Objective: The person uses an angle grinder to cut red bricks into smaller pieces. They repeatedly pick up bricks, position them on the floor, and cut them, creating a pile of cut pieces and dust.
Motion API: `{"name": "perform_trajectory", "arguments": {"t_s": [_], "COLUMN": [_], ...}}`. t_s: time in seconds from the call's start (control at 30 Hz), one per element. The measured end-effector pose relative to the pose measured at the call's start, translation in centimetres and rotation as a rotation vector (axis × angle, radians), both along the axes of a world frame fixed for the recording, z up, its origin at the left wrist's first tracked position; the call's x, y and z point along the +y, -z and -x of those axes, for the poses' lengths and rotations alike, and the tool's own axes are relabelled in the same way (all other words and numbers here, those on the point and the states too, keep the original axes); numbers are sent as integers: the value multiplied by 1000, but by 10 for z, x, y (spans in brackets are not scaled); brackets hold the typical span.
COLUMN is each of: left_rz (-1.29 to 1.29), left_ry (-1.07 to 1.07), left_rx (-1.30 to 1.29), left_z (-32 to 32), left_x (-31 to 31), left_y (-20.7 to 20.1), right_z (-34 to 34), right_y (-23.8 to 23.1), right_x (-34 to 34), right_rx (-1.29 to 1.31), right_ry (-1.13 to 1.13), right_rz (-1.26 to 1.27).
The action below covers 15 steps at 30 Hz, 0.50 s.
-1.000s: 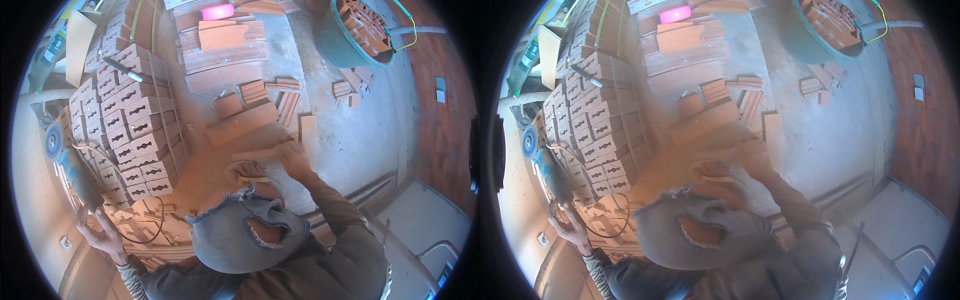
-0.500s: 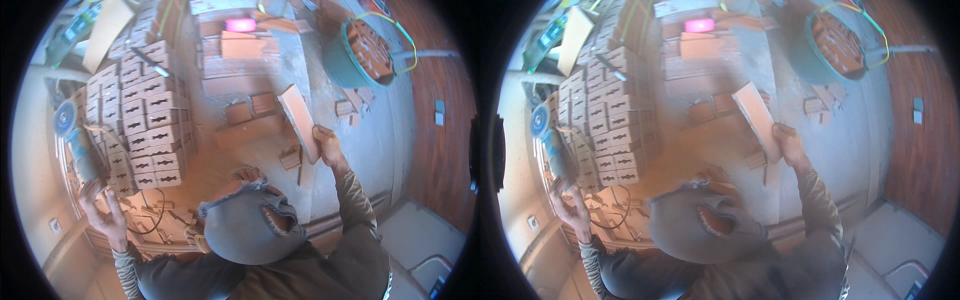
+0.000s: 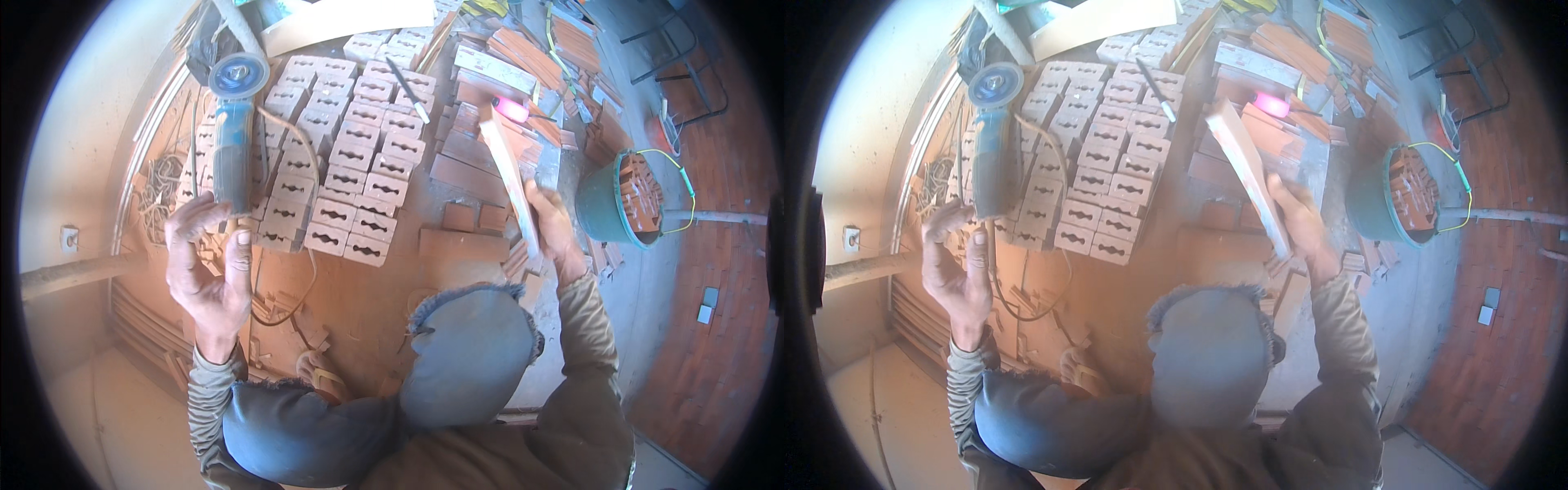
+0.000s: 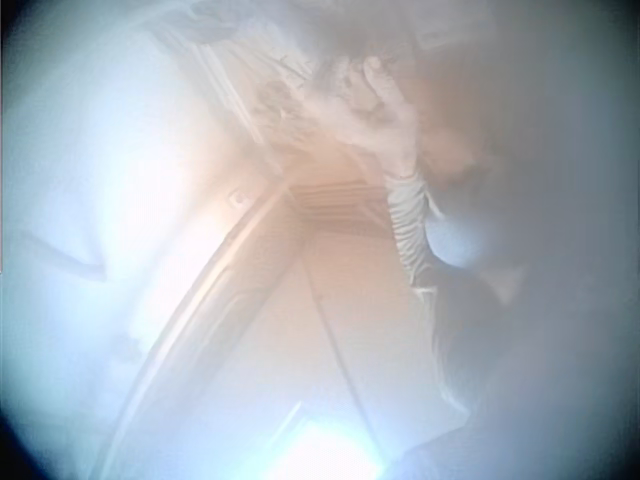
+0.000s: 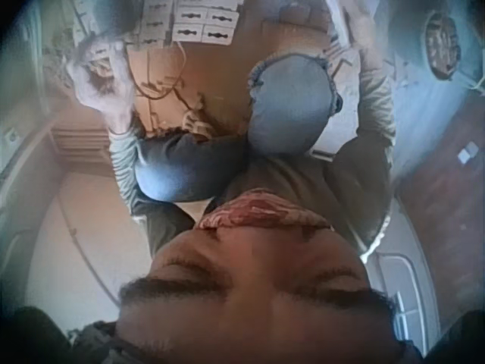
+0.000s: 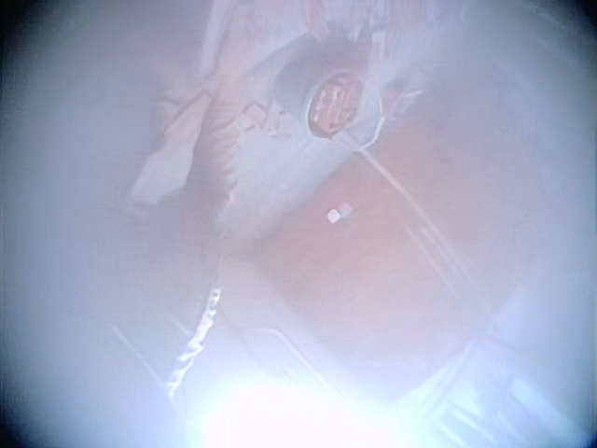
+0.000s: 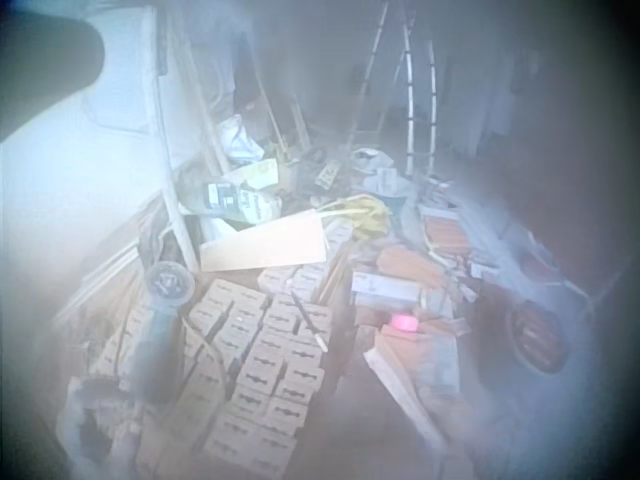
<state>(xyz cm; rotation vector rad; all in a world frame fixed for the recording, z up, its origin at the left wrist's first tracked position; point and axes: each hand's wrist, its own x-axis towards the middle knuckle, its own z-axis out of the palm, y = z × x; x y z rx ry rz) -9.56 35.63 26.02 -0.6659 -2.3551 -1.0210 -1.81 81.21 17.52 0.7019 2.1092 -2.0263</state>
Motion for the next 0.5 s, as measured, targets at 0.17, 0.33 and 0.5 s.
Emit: {"name": "perform_trajectory", "arguments": {"t_s": [0.17,0.33,0.5], "left_rz": [-542,-974,-1036], "left_ry": [162,275,179], "left_rx": [-591,-943,-1058], "left_z": [-21,-33,-72], "left_x": [3,3,-68], "left_y": [-5,-3,38], "right_z": [58,88,94], "right_y": [-75,-126,-136], "right_x": [-57,-159,-245], "right_rx": [285,469,553], "right_ry": [-433,-786,-1073], "right_rz": [-555,-749,-918]}}
